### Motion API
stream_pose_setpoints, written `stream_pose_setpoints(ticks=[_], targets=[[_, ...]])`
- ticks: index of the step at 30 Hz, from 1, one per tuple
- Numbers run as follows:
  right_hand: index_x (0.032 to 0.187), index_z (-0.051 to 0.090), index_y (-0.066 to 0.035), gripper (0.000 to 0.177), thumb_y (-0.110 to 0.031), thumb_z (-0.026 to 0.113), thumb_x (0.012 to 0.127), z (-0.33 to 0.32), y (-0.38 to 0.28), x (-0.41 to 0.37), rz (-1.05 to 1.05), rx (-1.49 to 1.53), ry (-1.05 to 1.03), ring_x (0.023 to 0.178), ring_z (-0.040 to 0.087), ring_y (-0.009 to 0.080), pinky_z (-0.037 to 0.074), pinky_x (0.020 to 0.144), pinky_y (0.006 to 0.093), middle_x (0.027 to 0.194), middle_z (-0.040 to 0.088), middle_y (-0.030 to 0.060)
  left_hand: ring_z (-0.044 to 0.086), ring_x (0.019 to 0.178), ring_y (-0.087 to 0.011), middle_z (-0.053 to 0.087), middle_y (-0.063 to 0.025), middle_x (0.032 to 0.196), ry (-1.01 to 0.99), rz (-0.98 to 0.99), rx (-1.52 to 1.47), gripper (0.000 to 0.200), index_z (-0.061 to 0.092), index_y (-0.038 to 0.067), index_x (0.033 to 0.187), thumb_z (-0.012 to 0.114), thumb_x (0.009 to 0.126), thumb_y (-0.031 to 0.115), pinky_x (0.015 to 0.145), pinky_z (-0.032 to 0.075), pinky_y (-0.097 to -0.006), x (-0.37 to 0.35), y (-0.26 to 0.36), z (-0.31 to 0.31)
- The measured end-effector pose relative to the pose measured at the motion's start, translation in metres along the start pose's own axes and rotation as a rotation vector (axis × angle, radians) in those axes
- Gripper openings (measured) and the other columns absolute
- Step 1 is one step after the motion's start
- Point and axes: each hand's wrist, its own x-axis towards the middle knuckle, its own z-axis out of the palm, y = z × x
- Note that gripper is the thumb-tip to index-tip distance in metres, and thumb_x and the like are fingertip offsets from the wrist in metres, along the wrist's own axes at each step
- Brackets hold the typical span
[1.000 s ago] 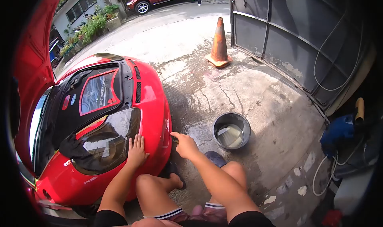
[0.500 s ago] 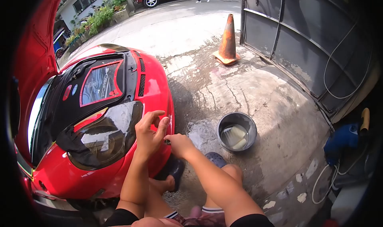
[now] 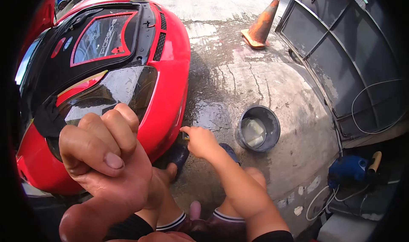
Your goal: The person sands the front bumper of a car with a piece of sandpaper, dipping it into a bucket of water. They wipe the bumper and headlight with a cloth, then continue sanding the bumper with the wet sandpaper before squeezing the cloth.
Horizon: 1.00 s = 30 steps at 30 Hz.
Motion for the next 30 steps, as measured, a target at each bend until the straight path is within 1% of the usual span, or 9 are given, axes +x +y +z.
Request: stream_pose_setpoints(ticks=[4, 7, 11, 14, 17, 24, 26, 30], targets=[[0.137, 0.072, -0.013, 0.055, -0.004, 0.064, 0.084, 0.015, 0.000, 0.006, -0.069, 0.079, 0.069, 0.117, 0.070, 0.0436, 0.057, 0.100, 0.0535, 0.124, 0.076, 0.0222, 0.039, 0.058, -0.0107, 0.046, 0.0017, 0.070, 0.050, 0.047, -0.002, 0.060, 0.054, 0.008, 0.081, 0.077, 0.091, 0.063, 0.063, 0.031, -0.0322, 0.006, 0.002, -0.016], [0.139, 0.071, -0.014, 0.057, -0.002, 0.063, 0.084, 0.015, -0.008, 0.001, -0.070, 0.074, 0.031, 0.118, 0.070, 0.0425, 0.057, 0.102, 0.0526, 0.128, 0.075, 0.0209, 0.038, 0.058, -0.0108, 0.045, 0.0021, 0.070, 0.096, 0.095, -0.029, 0.058, 0.053, 0.009, 0.081, 0.078, 0.090, 0.061, 0.064, 0.031, -0.0326, 0.011, 0.000, -0.027], [0.140, 0.069, -0.016, 0.054, -0.008, 0.070, 0.087, 0.023, -0.005, -0.004, -0.118, 0.003, 0.045, 0.110, 0.074, 0.0411, 0.060, 0.095, 0.0523, 0.123, 0.076, 0.0183, 0.037, 0.058, -0.0108, 0.043, 0.0025, 0.070, 0.142, 0.170, -0.074, 0.055, 0.052, 0.011, 0.082, 0.079, 0.089, 0.058, 0.065, 0.030, -0.0332, 0.014, -0.001, -0.043], [0.140, 0.069, -0.016, 0.053, -0.009, 0.071, 0.088, 0.025, -0.004, -0.008, -0.103, 0.027, 0.061, 0.110, 0.074, 0.0417, 0.060, 0.095, 0.0525, 0.122, 0.076, 0.0189, 0.036, 0.058, -0.0109, 0.042, 0.0029, 0.071, 0.177, 0.208, -0.116, 0.053, 0.052, 0.012, 0.082, 0.080, 0.088, 0.056, 0.066, 0.030, -0.0336, 0.015, -0.001, -0.051], [0.141, 0.069, -0.016, 0.052, -0.012, 0.071, 0.089, 0.019, -0.007, -0.009, -0.076, 0.012, 0.025, 0.110, 0.074, 0.0421, 0.060, 0.095, 0.0529, 0.121, 0.076, 0.0189, 0.035, 0.058, -0.0109, 0.041, 0.0032, 0.071, 0.202, 0.214, -0.108, 0.052, 0.051, 0.013, 0.082, 0.081, 0.087, 0.054, 0.067, 0.030, -0.0340, 0.013, 0.001, -0.055], [0.143, 0.067, -0.017, 0.052, -0.014, 0.071, 0.091, 0.027, -0.005, -0.001, -0.100, -0.037, -0.006, 0.110, 0.074, 0.0415, 0.060, 0.095, 0.0531, 0.121, 0.076, 0.0175, 0.032, 0.059, -0.0111, 0.038, 0.0040, 0.072, 0.238, 0.218, -0.084, 0.048, 0.049, 0.015, 0.082, 0.083, 0.085, 0.050, 0.069, 0.029, -0.0349, 0.011, 0.002, -0.065], [0.144, 0.066, -0.017, 0.053, -0.014, 0.071, 0.091, 0.029, -0.008, -0.001, -0.096, -0.044, -0.025, 0.111, 0.074, 0.0408, 0.061, 0.095, 0.0528, 0.123, 0.076, 0.0170, 0.031, 0.061, -0.0106, 0.036, 0.0045, 0.074, 0.207, 0.236, -0.165, 0.063, 0.048, 0.014, 0.086, 0.080, 0.082, 0.068, 0.070, 0.027, -0.0351, 0.015, -0.001, -0.078], [0.145, 0.065, -0.018, 0.053, -0.016, 0.071, 0.092, 0.032, -0.011, 0.001, -0.098, -0.054, -0.047, 0.114, 0.073, 0.0392, 0.060, 0.096, 0.0523, 0.128, 0.074, 0.0155, 0.034, 0.062, -0.0108, 0.040, 0.0027, 0.074, 0.208, 0.232, -0.143, 0.060, 0.051, 0.011, 0.087, 0.079, 0.087, 0.064, 0.068, 0.029, -0.0336, 0.015, -0.002, -0.079]])
